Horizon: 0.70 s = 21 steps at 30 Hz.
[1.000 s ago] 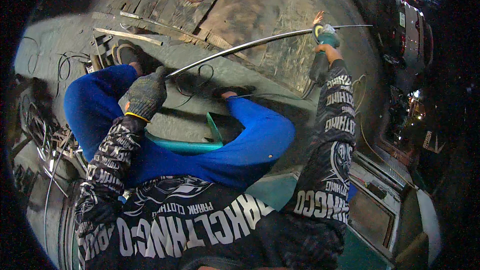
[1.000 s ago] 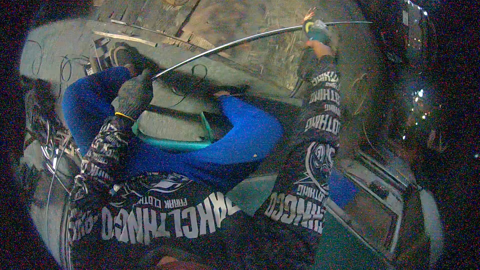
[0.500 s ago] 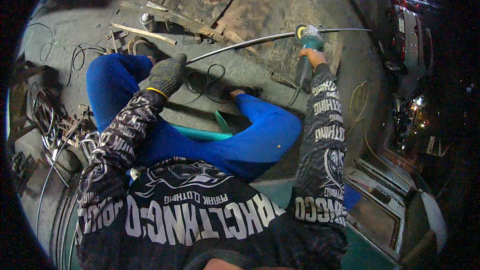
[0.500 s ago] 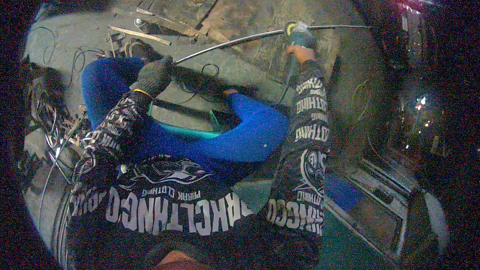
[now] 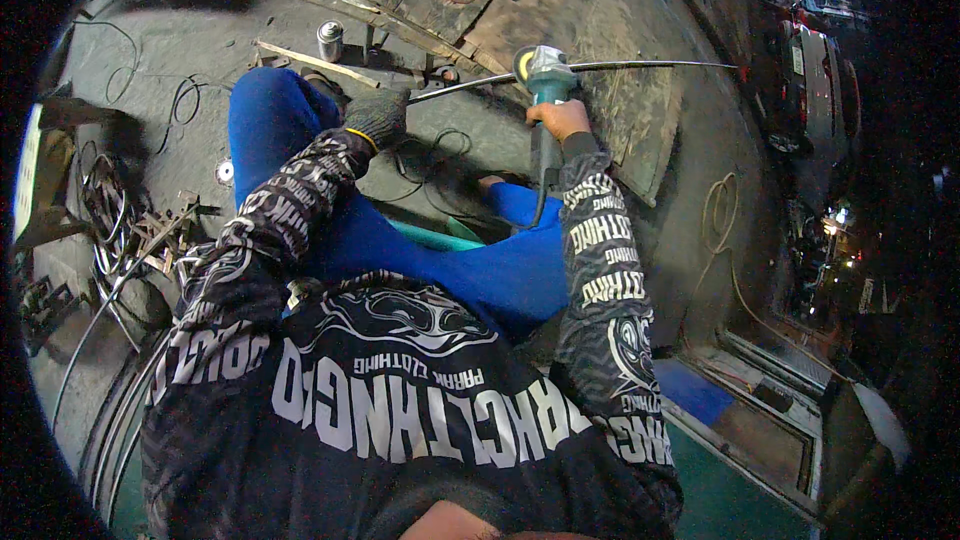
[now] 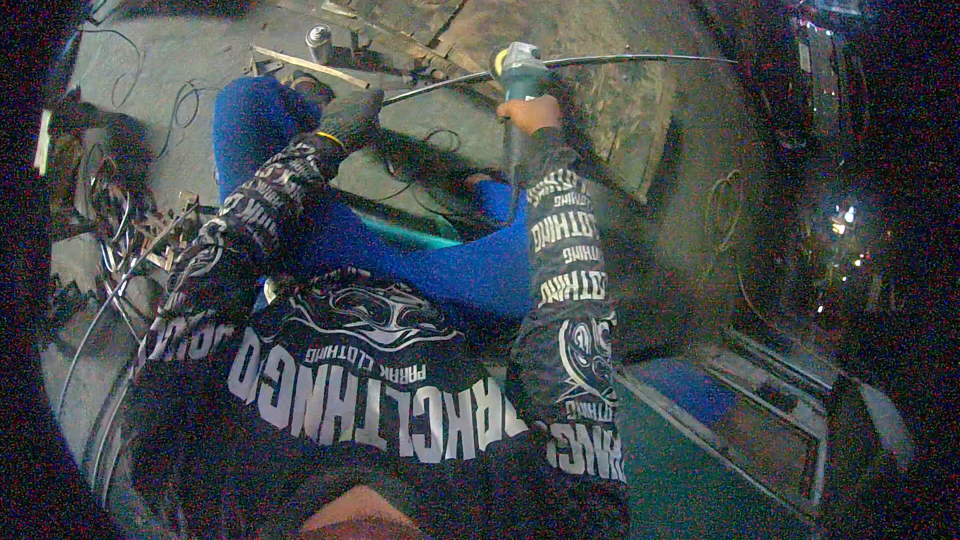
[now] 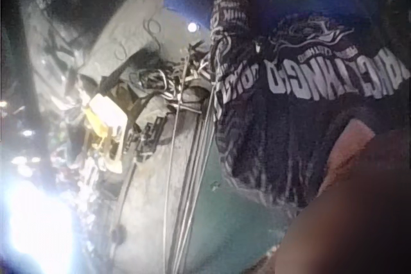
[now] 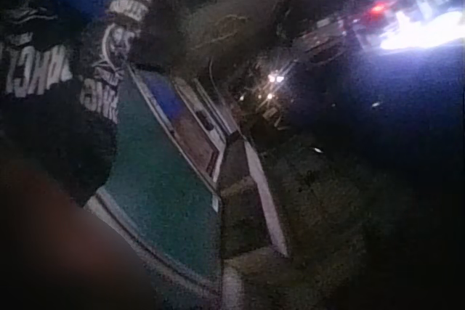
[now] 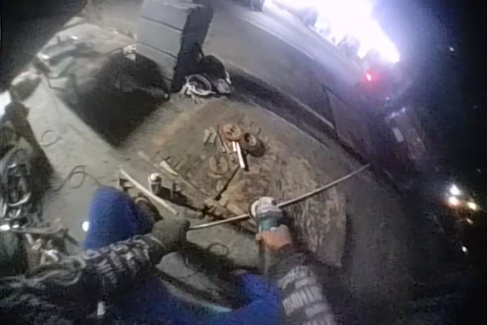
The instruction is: The person sits on the floor and uses an angle grinder to smooth a long metal rod, holding it with the left hand and moving the grinder along its length. The person repeatedly repositions the rod and continues grinding different sections.
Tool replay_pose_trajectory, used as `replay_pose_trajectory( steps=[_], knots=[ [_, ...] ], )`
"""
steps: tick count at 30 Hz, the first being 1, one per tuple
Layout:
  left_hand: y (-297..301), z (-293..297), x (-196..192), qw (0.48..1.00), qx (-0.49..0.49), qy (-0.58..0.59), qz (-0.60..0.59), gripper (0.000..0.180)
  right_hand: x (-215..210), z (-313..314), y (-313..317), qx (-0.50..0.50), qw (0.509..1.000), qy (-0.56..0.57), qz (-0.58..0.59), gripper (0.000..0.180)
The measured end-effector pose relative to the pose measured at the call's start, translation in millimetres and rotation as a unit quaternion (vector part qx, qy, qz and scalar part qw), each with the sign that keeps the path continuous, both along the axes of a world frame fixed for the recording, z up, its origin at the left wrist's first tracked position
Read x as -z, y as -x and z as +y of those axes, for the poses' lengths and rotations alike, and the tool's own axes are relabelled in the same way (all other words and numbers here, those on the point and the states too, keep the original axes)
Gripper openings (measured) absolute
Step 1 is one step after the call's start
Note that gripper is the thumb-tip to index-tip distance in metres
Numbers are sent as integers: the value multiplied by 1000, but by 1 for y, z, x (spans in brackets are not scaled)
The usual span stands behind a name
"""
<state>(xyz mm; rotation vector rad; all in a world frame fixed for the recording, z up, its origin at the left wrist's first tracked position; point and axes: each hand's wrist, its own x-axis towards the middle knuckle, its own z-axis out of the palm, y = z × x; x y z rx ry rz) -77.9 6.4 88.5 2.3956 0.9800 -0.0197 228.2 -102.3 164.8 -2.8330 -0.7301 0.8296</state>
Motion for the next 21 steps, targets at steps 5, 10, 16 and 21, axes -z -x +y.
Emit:
replay_pose_trajectory(
  steps=[5, 10, 16, 21],
  knots=[
    [4, -3, -6, 996, -38, 69, -36, 27, -11, -2, 57, -53, 998, -30, -35, 58],
    [3, -2, -11, 999, -11, 36, -4, 24, -12, 2, 97, -60, 997, -28, -32, 68],
    [1, -2, 7, 999, 0, 27, -41, 26, -21, 3, 129, -74, 996, -55, -17, 71],
    [-1, -3, 18, 999, -7, 44, -16, 25, -38, 2, 148, -69, 997, -19, 25, 77]
  ],
)
